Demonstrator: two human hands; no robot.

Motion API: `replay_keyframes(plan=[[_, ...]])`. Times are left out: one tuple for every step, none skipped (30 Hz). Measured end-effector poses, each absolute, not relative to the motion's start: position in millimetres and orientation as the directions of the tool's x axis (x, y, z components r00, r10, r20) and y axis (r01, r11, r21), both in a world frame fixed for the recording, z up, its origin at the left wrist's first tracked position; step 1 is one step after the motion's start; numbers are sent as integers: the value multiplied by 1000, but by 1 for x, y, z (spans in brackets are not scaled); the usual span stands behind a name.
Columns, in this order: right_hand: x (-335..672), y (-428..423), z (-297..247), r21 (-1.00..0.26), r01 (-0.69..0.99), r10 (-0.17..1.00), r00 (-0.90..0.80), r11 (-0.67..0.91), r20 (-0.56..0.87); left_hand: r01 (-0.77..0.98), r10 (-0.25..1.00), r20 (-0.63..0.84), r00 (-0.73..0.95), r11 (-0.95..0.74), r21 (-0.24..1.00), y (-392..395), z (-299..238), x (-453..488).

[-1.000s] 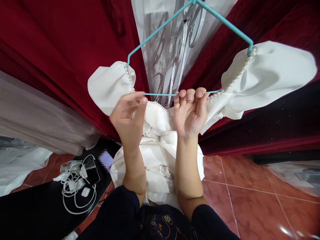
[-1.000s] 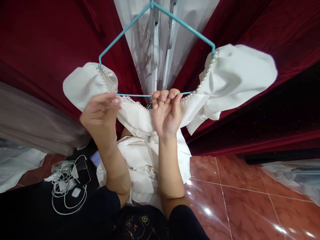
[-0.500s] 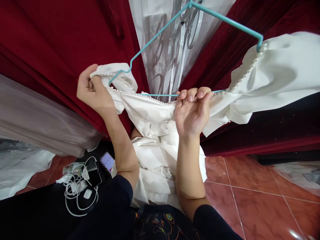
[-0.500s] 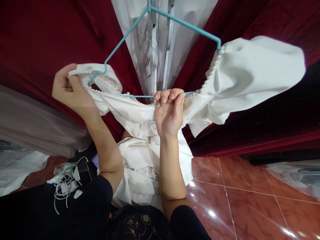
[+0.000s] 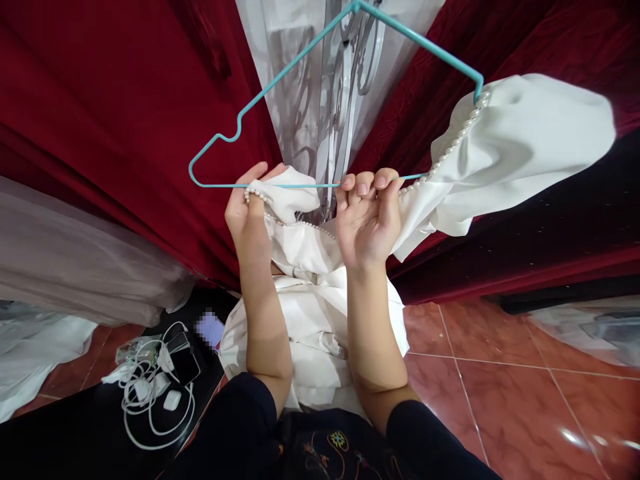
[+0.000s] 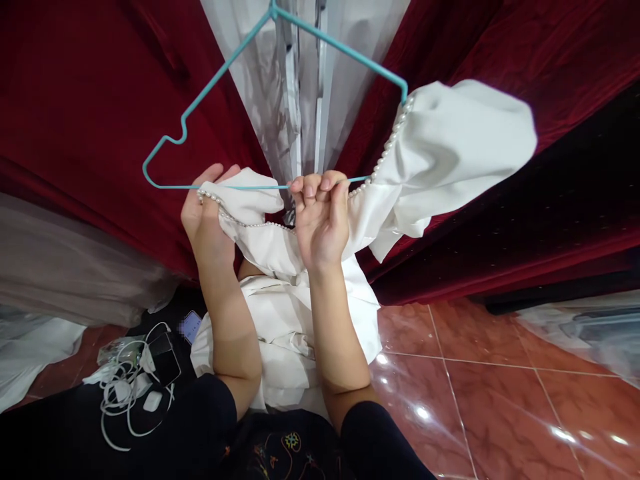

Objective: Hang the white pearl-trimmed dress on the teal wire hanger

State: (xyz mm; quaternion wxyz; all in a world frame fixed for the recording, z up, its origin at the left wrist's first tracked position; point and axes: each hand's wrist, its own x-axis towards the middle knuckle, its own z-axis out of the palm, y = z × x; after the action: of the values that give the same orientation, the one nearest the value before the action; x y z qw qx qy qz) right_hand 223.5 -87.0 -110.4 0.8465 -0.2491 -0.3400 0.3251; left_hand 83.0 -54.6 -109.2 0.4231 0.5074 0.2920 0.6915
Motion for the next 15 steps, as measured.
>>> replay_keyframes(plan=[[224, -89, -110, -633, -410, 731, 553, 656, 400, -331, 879, 457, -135, -475, 816, -56, -106, 89], [225, -92, -110, -629, -439, 748, 538, 642, 389, -362, 873, 464, -153, -486, 796, -57, -104, 92], [226, -98, -111, -641, -462, 775, 507, 614, 377, -379, 864, 473, -171, -501, 778, -57, -103, 95], [227, -105, -111, -673, -470, 807, 468, 571, 359, -382, 856, 481, -188, -515, 768, -57, -102, 96], [229, -113, -112, -722, -454, 836, 438, 522, 330, -370, 851, 484, -205, -525, 766, -58, -101, 96], [231, -121, -112, -776, -414, 853, 432, 476, 293, -345, 848, 482, -220, -530, 774, -58, -101, 96], [233, -129, -112, -824, -349, 844, 470, 446, 258, -313, 847, 477, -235, -531, 787, -59, -100, 96], [236, -136, -111, -854, -265, 796, 554, 448, 246, -284, 847, 470, -248, -528, 801, -60, -100, 95], [239, -140, -109, -862, -168, 703, 662, 479, 262, -261, 847, 466, -255, -524, 810, -61, -99, 96], [243, -142, -105, -847, -55, 576, 757, 528, 309, -250, 846, 467, -257, -525, 814, -62, -99, 96], [249, -140, -100, -818, 64, 443, 815, 571, 373, -249, 843, 474, -255, -531, 810, -63, -99, 96], [255, -136, -95, -782, 179, 330, 834, 597, 443, -257, 838, 486, -249, -541, 801, -65, -99, 97], [262, -129, -90, -747, 278, 252, 823, 604, 509, -267, 831, 502, -241, -554, 788, -65, -99, 97], [271, -121, -85, -723, 349, 217, 797, 596, 564, -275, 821, 520, -235, -569, 775, -66, -99, 97], [280, -112, -81, -715, 396, 214, 771, 576, 600, -278, 811, 537, -231, -584, 763, -66, -99, 96]])
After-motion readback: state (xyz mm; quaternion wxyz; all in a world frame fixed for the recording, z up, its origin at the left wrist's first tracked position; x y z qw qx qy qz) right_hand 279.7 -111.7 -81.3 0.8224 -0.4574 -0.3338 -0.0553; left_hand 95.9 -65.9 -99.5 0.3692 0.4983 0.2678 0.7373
